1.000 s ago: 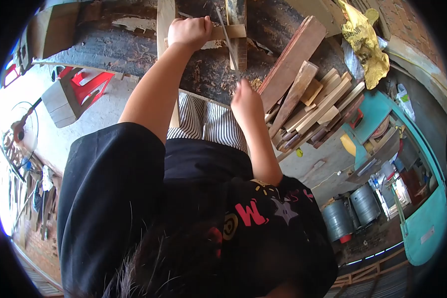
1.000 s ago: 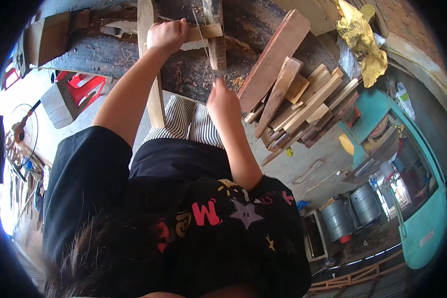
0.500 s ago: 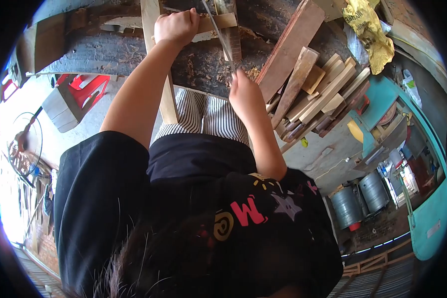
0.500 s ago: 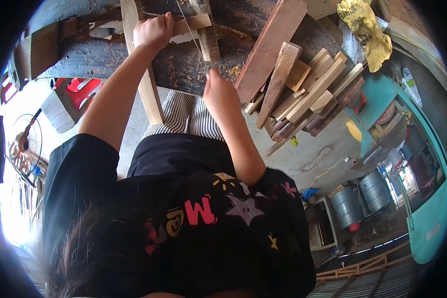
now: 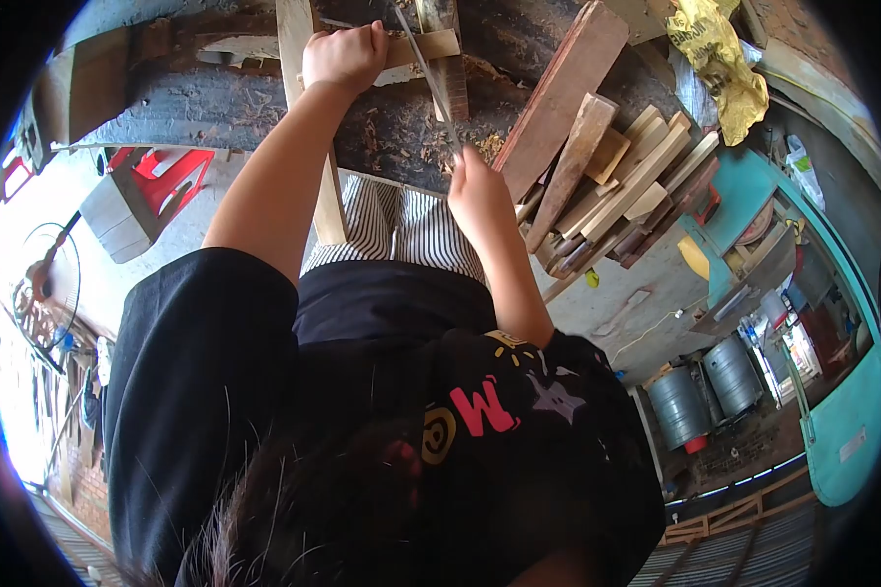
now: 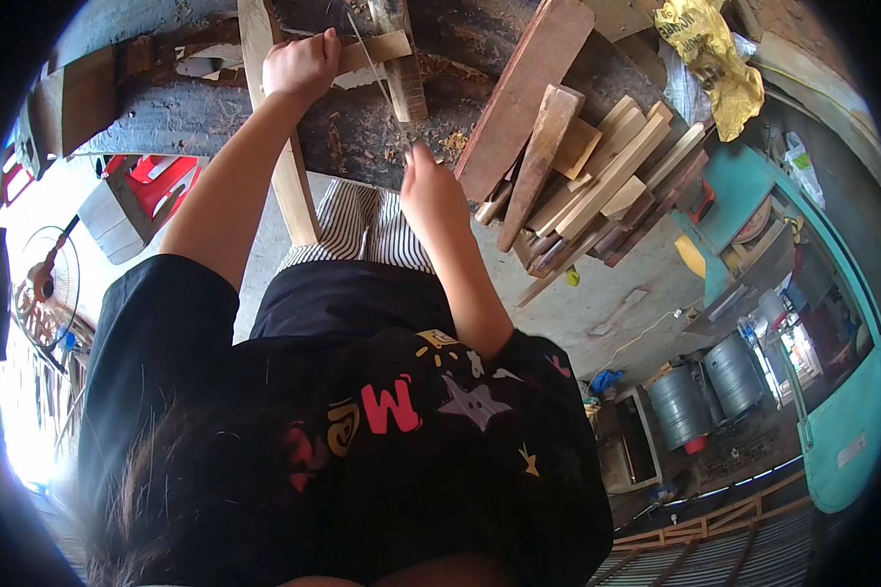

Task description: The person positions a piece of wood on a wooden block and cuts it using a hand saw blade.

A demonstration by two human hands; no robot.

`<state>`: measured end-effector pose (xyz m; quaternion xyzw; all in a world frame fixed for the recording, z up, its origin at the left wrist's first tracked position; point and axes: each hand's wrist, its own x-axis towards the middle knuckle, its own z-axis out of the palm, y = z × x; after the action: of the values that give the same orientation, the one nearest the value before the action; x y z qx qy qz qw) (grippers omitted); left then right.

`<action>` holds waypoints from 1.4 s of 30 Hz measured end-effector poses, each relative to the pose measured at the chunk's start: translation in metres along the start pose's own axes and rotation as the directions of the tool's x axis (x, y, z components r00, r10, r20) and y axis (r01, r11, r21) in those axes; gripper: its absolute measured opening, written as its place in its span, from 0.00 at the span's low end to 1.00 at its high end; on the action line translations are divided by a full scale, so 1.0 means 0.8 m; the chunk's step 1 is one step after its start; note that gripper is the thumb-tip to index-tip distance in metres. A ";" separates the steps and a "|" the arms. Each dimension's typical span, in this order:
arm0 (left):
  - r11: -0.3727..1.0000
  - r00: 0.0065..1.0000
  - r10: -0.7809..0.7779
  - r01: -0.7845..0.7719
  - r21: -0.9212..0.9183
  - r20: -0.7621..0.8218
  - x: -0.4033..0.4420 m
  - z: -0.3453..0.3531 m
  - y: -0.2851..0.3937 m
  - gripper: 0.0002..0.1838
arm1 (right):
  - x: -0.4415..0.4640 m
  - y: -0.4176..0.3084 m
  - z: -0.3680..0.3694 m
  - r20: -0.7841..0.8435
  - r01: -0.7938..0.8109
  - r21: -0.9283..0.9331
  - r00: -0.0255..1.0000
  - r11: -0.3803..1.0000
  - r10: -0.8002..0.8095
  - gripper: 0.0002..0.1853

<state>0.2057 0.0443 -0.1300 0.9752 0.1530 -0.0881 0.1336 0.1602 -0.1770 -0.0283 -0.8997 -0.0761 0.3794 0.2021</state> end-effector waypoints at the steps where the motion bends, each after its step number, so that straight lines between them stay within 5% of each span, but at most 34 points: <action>1: 1.000 1.000 -0.005 0.005 -0.001 0.002 0.000 -0.001 0.000 0.27 | -0.004 0.000 0.001 0.005 0.002 -0.003 1.000 1.000 -0.002 0.09; 5: 1.000 1.000 0.018 -0.018 -0.010 -0.008 0.000 0.001 -0.001 0.27 | 0.022 -0.020 0.006 0.019 -0.093 0.143 0.996 0.985 0.091 0.09; 7: 1.000 0.999 0.018 -0.018 0.001 -0.028 -0.001 0.005 0.000 0.27 | 0.059 -0.028 0.015 -0.142 0.115 0.096 0.985 0.989 -0.101 0.09; 11: 1.000 0.998 0.009 -0.009 -0.008 -0.066 -0.001 0.010 -0.005 0.27 | 0.063 -0.024 0.005 -0.109 0.145 0.081 0.985 0.986 -0.136 0.08; 14: 1.000 0.999 0.010 -0.010 -0.007 -0.048 -0.002 0.005 -0.003 0.27 | 0.011 -0.007 -0.011 0.057 -0.022 0.120 0.998 0.993 0.015 0.09; 16: 1.000 1.000 -0.007 0.007 -0.008 -0.028 -0.002 0.003 0.001 0.27 | -0.008 -0.002 -0.014 -0.004 -0.037 -0.001 0.999 0.999 0.037 0.08; 24: 1.000 1.000 -0.005 0.005 -0.001 -0.030 -0.001 0.005 -0.003 0.28 | 0.079 -0.032 0.029 -0.182 0.144 0.063 0.975 0.988 -0.131 0.07; 27: 1.000 1.000 -0.016 0.017 0.021 -0.019 -0.001 0.005 -0.001 0.28 | 0.029 -0.013 0.012 0.030 -0.046 0.104 0.999 0.994 0.043 0.06; 31: 0.997 0.998 -0.056 0.056 -0.052 0.001 0.000 -0.013 0.009 0.27 | -0.023 -0.001 -0.002 -0.006 -0.019 -0.016 1.000 1.000 0.018 0.07; 35: 0.997 0.999 -0.042 0.041 -0.059 -0.015 -0.001 -0.013 0.008 0.27 | 0.031 -0.019 0.005 0.056 -0.068 0.070 0.996 0.995 0.064 0.07; 37: 0.998 0.999 -0.039 0.038 -0.056 -0.026 -0.002 -0.014 0.009 0.28 | 0.064 -0.026 0.019 -0.120 0.133 0.025 0.984 0.991 -0.129 0.07; 42: 0.996 0.998 -0.066 0.065 -0.055 -0.006 -0.002 -0.014 0.009 0.28 | 0.023 -0.015 0.011 -0.017 -0.030 0.046 0.999 0.998 0.031 0.07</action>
<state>0.2083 0.0405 -0.1176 0.9659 0.1878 -0.0846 0.1567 0.1666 -0.1581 -0.0408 -0.8992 -0.0518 0.3762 0.2175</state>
